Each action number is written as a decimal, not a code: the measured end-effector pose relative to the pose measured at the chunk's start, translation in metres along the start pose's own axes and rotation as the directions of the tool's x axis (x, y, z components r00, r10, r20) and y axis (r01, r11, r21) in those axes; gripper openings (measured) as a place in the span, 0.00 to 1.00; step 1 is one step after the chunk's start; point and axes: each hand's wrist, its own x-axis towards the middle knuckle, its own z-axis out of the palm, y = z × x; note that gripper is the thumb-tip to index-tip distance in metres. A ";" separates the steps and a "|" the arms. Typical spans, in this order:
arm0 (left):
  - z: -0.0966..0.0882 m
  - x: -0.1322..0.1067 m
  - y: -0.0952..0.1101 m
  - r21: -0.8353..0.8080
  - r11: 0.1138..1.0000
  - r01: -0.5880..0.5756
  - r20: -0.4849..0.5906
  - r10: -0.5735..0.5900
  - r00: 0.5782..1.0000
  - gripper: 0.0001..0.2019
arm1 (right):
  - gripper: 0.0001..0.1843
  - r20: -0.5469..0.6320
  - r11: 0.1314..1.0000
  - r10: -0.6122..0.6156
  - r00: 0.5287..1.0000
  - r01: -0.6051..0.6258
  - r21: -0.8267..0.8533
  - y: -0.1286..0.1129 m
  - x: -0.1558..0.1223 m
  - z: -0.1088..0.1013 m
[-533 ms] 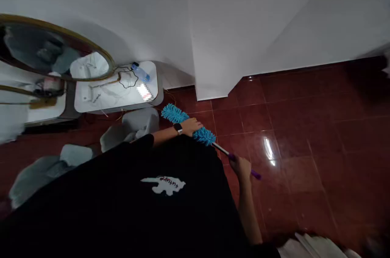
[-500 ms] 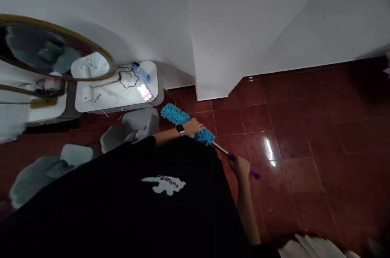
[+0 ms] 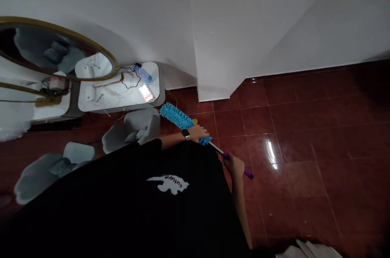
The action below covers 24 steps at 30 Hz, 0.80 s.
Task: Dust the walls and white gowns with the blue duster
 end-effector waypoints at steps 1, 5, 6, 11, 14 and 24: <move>0.001 0.000 -0.002 -0.024 1.000 0.005 -0.016 -0.006 1.000 0.22 | 0.19 -0.001 1.000 0.000 1.000 0.000 -0.001 -0.001 0.001 0.000; 0.005 -0.002 -0.006 -0.067 0.997 0.023 -0.037 -0.026 0.999 0.22 | 0.19 -0.012 1.000 -0.012 1.000 0.012 -0.002 -0.002 0.003 0.003; 0.006 -0.002 -0.006 -0.063 0.998 0.025 -0.036 -0.027 0.999 0.22 | 0.19 -0.014 1.000 -0.012 1.000 0.012 0.002 -0.002 0.003 0.004; 0.002 -0.003 0.007 0.067 0.996 0.058 -0.041 -0.056 0.998 0.23 | 0.20 -0.012 0.998 0.034 0.999 -0.033 0.054 0.001 -0.001 0.013; -0.006 -0.005 0.013 0.094 0.982 0.161 -0.145 -0.146 0.979 0.25 | 0.19 0.004 0.989 0.074 0.997 -0.074 0.129 0.005 -0.008 0.022; -0.053 -0.037 -0.014 -0.151 0.778 0.609 -0.421 -0.608 0.673 0.45 | 0.21 0.100 0.970 0.103 0.990 -0.122 0.211 0.010 -0.008 0.017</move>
